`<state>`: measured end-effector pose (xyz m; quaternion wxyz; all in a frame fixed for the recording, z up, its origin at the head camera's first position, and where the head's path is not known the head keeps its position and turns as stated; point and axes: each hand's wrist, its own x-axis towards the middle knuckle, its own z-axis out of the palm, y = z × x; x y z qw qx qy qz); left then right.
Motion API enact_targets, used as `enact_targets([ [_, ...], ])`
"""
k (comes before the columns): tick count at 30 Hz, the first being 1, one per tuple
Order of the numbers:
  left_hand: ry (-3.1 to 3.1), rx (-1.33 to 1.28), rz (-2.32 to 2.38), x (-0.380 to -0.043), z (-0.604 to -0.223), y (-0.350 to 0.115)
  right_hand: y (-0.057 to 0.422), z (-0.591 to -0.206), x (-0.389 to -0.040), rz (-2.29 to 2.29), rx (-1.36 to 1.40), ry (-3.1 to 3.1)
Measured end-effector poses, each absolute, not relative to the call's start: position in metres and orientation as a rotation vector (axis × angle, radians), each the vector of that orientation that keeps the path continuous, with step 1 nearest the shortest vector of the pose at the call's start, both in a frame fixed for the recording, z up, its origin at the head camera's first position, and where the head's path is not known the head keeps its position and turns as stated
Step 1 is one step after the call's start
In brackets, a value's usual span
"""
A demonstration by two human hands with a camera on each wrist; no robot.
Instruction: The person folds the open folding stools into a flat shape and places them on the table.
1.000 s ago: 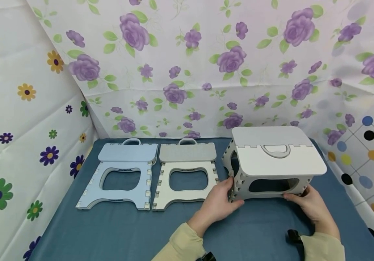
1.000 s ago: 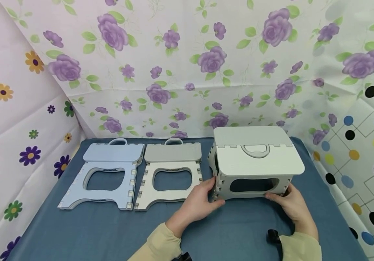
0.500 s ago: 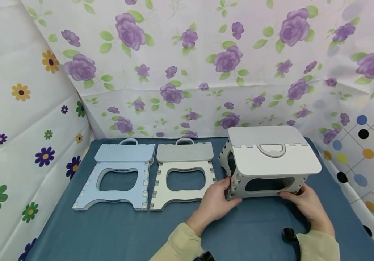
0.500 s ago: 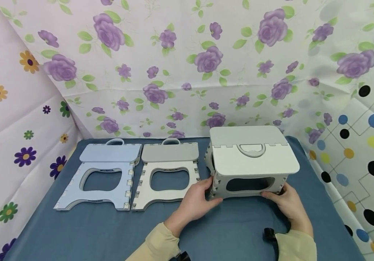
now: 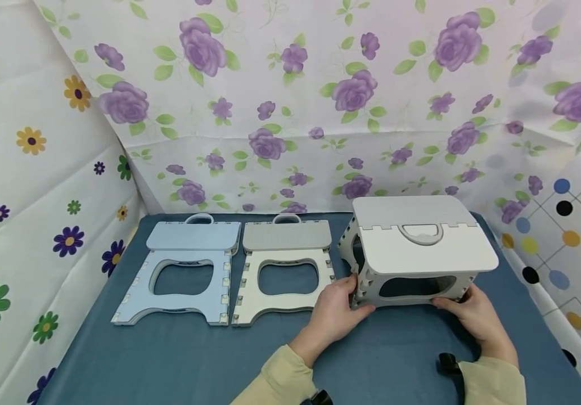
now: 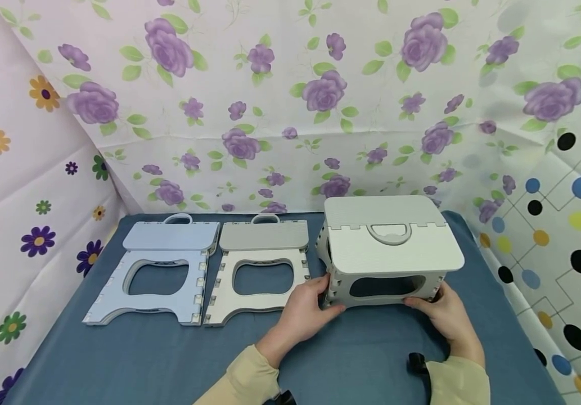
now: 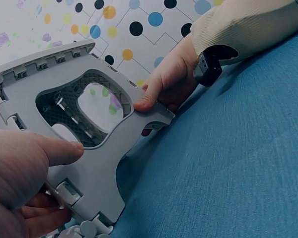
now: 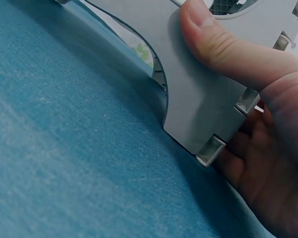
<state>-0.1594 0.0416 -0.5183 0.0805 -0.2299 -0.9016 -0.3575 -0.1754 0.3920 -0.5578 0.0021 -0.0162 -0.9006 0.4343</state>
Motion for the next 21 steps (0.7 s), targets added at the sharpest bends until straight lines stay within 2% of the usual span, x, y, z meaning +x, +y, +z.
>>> enact_targets([
  [21,-2.605,-0.649,-1.209,-0.159,-0.5202,0.0418,0.3922,-0.5545,-0.1736,1.307,-0.009,-2.836],
])
